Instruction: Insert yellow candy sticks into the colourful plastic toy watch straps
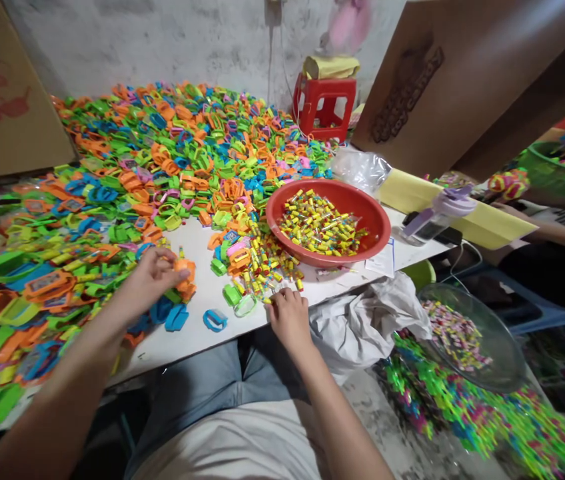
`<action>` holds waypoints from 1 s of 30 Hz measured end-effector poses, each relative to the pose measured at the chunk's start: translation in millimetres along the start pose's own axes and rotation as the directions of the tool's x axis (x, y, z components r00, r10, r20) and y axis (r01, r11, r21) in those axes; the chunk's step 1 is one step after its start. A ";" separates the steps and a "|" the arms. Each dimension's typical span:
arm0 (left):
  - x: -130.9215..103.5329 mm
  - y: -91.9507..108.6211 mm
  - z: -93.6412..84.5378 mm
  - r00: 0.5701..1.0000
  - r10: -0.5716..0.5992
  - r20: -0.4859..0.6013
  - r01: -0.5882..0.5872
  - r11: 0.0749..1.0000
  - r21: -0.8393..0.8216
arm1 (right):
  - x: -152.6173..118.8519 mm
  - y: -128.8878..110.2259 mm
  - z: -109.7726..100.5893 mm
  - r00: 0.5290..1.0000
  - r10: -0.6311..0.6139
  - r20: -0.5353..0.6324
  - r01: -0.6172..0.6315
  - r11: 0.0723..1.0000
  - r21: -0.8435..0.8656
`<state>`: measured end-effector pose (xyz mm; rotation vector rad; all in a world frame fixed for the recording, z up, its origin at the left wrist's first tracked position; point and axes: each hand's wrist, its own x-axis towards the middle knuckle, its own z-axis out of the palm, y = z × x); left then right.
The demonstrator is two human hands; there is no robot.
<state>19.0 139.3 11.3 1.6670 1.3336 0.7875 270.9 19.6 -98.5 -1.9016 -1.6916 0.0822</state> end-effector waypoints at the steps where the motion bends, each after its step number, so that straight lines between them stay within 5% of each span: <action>1: -16.5 0.1 9.0 0.997 -0.034 0.074 0.044 0.991 -0.130 | 1.2 2.8 -1.1 1.000 -0.003 0.011 0.002 0.999 0.044; 6: -65.2 -4.9 47.9 0.967 -0.058 0.248 0.159 0.898 -0.410 | -1.3 -15.2 -20.1 0.999 0.040 0.014 -0.043 0.930 0.366; 10: -78.4 -8.0 60.5 0.945 -0.082 0.316 0.263 0.765 -0.588 | -5.4 -47.5 -41.9 0.997 -0.015 0.077 -0.047 0.670 0.741; 15: -85.0 -3.0 65.5 0.967 -0.125 0.223 0.255 0.512 -0.820 | -12.2 -71.5 -53.8 0.980 -0.054 0.190 -0.151 0.413 0.898; 22: -93.2 -2.2 84.1 0.989 -0.134 0.064 0.121 0.476 -0.871 | -21.7 -86.4 -45.5 0.999 -0.037 -0.005 0.025 0.569 0.822; 30: -97.9 4.3 82.4 0.994 -0.038 0.101 0.094 0.767 -0.635 | -23.2 -78.4 -46.9 0.990 -0.128 -0.061 0.131 0.670 0.730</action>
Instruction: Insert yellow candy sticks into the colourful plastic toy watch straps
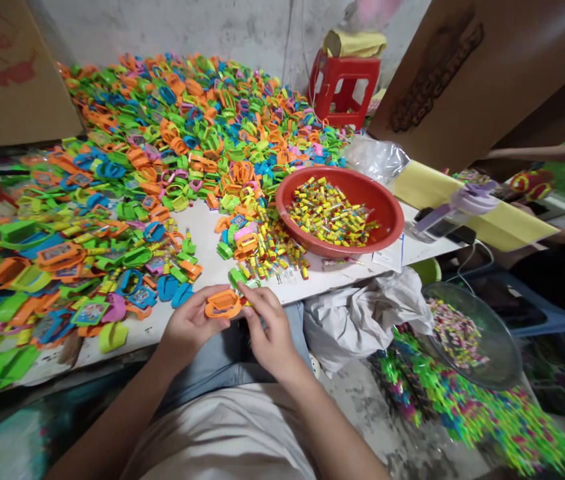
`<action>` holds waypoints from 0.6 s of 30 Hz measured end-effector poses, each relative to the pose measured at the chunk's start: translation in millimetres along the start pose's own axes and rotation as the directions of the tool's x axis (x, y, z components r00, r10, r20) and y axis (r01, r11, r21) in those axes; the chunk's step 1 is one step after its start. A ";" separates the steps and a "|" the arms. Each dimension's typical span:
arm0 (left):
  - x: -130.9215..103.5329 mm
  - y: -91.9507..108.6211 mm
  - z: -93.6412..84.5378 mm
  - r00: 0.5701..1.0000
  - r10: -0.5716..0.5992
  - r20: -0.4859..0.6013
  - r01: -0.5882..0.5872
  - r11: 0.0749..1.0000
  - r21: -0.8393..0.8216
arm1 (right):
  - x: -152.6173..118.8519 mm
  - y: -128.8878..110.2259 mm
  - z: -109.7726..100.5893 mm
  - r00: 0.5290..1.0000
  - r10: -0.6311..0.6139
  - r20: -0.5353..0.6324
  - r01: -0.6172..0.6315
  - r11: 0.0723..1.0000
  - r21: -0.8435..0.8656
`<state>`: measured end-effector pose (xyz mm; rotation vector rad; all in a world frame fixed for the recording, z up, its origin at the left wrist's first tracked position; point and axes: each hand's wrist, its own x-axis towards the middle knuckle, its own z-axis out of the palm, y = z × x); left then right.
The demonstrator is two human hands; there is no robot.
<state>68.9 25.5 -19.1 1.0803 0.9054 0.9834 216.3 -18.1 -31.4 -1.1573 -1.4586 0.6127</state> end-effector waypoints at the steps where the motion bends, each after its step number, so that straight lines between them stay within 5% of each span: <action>1: -1.1 3.0 0.2 1.000 0.015 -0.021 -0.013 0.998 0.060 | -1.2 1.2 -0.3 1.000 -0.008 -0.011 0.008 1.000 -0.005; 5: -5.2 8.2 -1.1 0.996 0.067 -0.055 -0.052 0.972 0.231 | -5.9 5.5 2.3 0.995 -0.010 -0.096 0.014 0.999 0.037; 12: -12.3 4.7 -8.1 0.988 0.149 -0.033 -0.121 0.898 0.423 | -2.0 -5.2 -5.0 0.991 -0.133 0.021 0.134 0.976 -0.171; 18: -8.2 3.5 -6.0 0.991 -0.113 -0.077 0.127 0.969 0.213 | 4.7 -12.9 -13.7 0.949 -0.133 0.285 0.279 0.773 -0.570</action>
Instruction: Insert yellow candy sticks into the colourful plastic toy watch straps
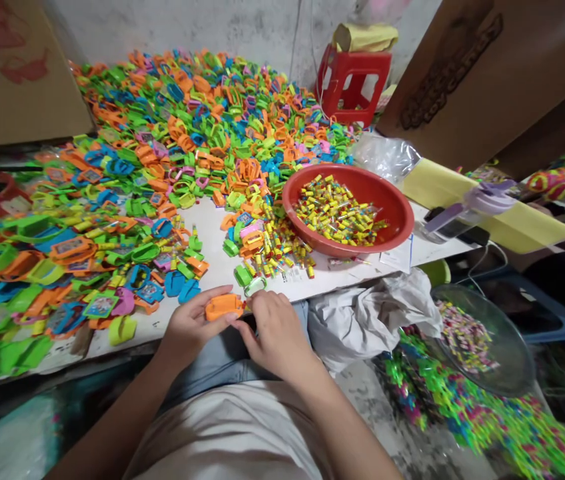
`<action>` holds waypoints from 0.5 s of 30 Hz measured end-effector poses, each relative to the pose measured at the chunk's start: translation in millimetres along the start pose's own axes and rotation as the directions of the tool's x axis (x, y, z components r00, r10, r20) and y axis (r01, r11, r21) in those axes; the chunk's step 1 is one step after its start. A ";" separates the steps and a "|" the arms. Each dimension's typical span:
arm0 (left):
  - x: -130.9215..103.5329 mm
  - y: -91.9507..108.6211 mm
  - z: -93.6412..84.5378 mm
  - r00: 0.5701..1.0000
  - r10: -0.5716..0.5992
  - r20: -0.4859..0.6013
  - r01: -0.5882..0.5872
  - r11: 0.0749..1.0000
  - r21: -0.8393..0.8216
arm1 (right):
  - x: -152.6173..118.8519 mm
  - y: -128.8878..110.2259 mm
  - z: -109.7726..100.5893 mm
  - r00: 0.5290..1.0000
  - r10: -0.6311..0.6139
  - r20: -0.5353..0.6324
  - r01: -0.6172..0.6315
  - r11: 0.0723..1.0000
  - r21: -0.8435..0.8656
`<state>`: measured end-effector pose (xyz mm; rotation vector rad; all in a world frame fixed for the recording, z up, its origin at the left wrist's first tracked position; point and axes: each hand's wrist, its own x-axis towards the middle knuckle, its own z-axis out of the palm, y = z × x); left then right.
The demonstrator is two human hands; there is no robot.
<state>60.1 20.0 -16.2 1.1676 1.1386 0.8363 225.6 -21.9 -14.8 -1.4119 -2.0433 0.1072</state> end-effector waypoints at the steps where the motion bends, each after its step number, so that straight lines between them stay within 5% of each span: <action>1: 2.0 -2.5 -0.1 0.999 -0.034 0.032 0.034 0.999 -0.017 | 0.0 1.4 1.3 0.999 0.000 0.038 0.003 0.998 -0.060; 5: 8.5 -15.5 -4.1 0.988 -0.075 0.134 0.073 0.997 0.017 | -1.7 5.9 13.3 0.995 -0.009 0.103 0.018 0.996 -0.090; 9: 15.4 -14.8 -19.5 0.990 0.060 0.131 -0.090 0.968 0.233 | -0.7 10.6 24.3 0.997 0.052 0.058 -0.052 0.999 -0.002; 12: 25.6 -1.8 -46.7 0.959 0.274 -0.068 -0.194 0.815 0.547 | 1.3 24.8 27.3 0.992 0.128 -0.014 -0.127 0.991 0.038; 15: 35.9 9.3 -82.0 0.851 0.488 -0.195 -0.120 0.542 0.832 | -0.9 48.5 28.7 0.973 0.226 -0.051 -0.227 0.974 -0.020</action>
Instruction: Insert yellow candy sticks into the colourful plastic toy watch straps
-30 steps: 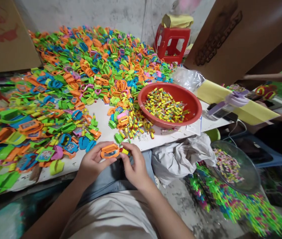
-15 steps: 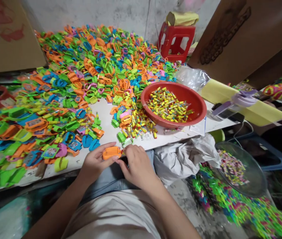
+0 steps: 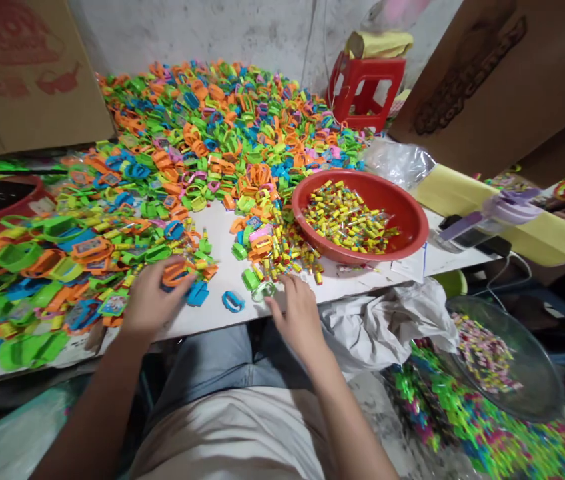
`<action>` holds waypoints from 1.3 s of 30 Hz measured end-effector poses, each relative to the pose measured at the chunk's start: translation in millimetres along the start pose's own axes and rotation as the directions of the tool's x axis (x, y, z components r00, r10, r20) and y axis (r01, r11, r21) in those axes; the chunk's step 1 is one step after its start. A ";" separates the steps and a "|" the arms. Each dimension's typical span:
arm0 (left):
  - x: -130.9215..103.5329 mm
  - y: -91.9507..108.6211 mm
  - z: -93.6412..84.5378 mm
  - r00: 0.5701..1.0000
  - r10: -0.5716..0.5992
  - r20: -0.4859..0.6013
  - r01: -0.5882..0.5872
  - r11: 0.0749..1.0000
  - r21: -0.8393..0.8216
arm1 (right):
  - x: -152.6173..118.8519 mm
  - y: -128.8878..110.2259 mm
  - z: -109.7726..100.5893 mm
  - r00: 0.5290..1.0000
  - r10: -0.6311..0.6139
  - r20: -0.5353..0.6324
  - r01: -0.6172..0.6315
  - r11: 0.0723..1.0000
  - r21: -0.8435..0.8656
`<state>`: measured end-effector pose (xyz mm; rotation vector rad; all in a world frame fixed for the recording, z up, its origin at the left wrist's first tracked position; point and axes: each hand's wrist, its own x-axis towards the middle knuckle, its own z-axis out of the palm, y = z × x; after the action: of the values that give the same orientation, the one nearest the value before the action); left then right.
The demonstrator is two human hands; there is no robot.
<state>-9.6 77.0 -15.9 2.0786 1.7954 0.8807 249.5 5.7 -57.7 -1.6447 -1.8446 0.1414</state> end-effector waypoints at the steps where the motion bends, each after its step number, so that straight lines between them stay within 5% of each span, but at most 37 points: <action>1: 4.4 -8.5 -5.2 0.999 0.017 -0.033 -0.013 0.993 0.120 | 0.0 8.6 0.8 1.000 0.024 0.002 -0.024 0.999 -0.036; 4: 6.8 -29.1 -12.1 0.999 0.028 -0.020 -0.018 0.927 0.374 | -2.3 30.9 3.4 0.995 0.091 0.028 -0.085 0.984 -0.159; 8: -2.2 -37.2 -6.0 0.999 0.047 -0.025 -0.031 0.888 0.460 | -5.3 45.4 7.6 0.979 0.186 0.084 -0.156 0.947 -0.279; 12: -10.5 -24.1 8.5 0.995 0.087 -0.041 -0.067 0.932 0.356 | -2.5 42.4 13.7 0.972 0.164 0.166 -0.116 0.957 -0.267; 15: -17.6 -7.4 25.4 0.978 0.176 0.110 -0.197 0.954 0.228 | 3.6 35.5 20.1 0.971 0.147 0.189 -0.091 0.958 -0.273; 18: -23.4 6.7 43.9 0.918 0.268 0.293 -0.309 0.945 0.105 | 9.3 30.5 25.5 0.971 0.111 0.212 -0.041 0.949 -0.311; 25: -25.7 9.9 61.7 0.831 0.307 0.464 -0.298 0.950 -0.095 | 5.5 34.8 28.3 0.985 0.136 0.110 -0.088 0.930 -0.357; 33: -41.1 -11.5 67.3 0.838 0.313 0.447 -0.208 0.940 -0.269 | 20.1 42.3 37.8 0.984 0.176 0.038 -0.149 0.915 -0.375; 39: -49.8 -13.3 67.4 0.905 0.220 0.365 -0.091 0.936 -0.339 | 18.5 45.0 37.3 0.983 0.182 0.015 -0.167 0.927 -0.336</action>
<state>16.8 44.7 -89.8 2.0300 1.2048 0.6643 268.0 44.5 -101.5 -2.0554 -1.8285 -0.0642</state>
